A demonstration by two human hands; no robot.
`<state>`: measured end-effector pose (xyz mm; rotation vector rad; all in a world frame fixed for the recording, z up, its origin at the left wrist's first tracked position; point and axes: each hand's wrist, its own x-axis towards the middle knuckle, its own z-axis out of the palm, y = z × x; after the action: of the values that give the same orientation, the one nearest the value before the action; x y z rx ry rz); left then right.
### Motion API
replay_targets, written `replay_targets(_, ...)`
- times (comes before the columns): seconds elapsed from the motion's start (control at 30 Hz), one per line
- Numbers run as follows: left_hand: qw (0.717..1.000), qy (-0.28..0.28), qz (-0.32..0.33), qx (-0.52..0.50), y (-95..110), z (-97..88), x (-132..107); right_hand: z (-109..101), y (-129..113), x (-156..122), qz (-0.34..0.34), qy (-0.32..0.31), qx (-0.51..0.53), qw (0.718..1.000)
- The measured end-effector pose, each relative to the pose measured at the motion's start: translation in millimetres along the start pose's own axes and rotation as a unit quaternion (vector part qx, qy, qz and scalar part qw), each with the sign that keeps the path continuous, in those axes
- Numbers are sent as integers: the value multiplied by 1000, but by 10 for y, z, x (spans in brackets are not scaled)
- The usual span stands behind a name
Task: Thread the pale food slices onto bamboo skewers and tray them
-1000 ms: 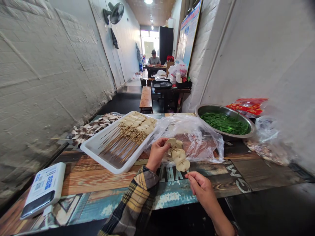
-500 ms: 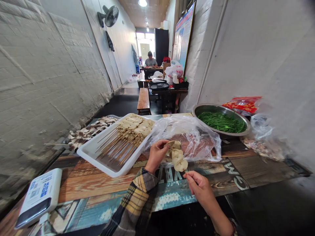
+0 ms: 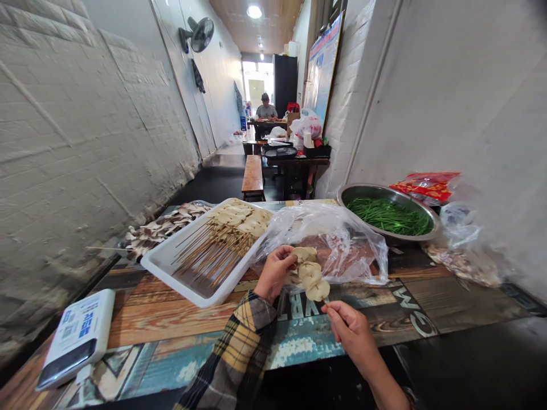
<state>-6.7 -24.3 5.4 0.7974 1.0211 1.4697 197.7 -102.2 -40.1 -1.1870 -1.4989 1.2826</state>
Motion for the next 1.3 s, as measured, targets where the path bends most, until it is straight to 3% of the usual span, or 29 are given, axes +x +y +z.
replay_targets(0.5, 998, 23, -35, -51, 36, 3, -33, -45, 93, 12, -4, -27, -25, 999)
replay_targets(0.93, 994, -6, -62, -91, 10, -1, -34, -52, 120, 11, -3, -31, -19, 999)
replay_targets(1.13, 995, 3, -90, -50, 21, -18, -48, -51, 114, 8, -6, -29, -18, 999)
replay_targets(1.3, 998, -10, -57, -18, 17, -11, -60, -50, 121, 15, -5, -26, -14, 1000)
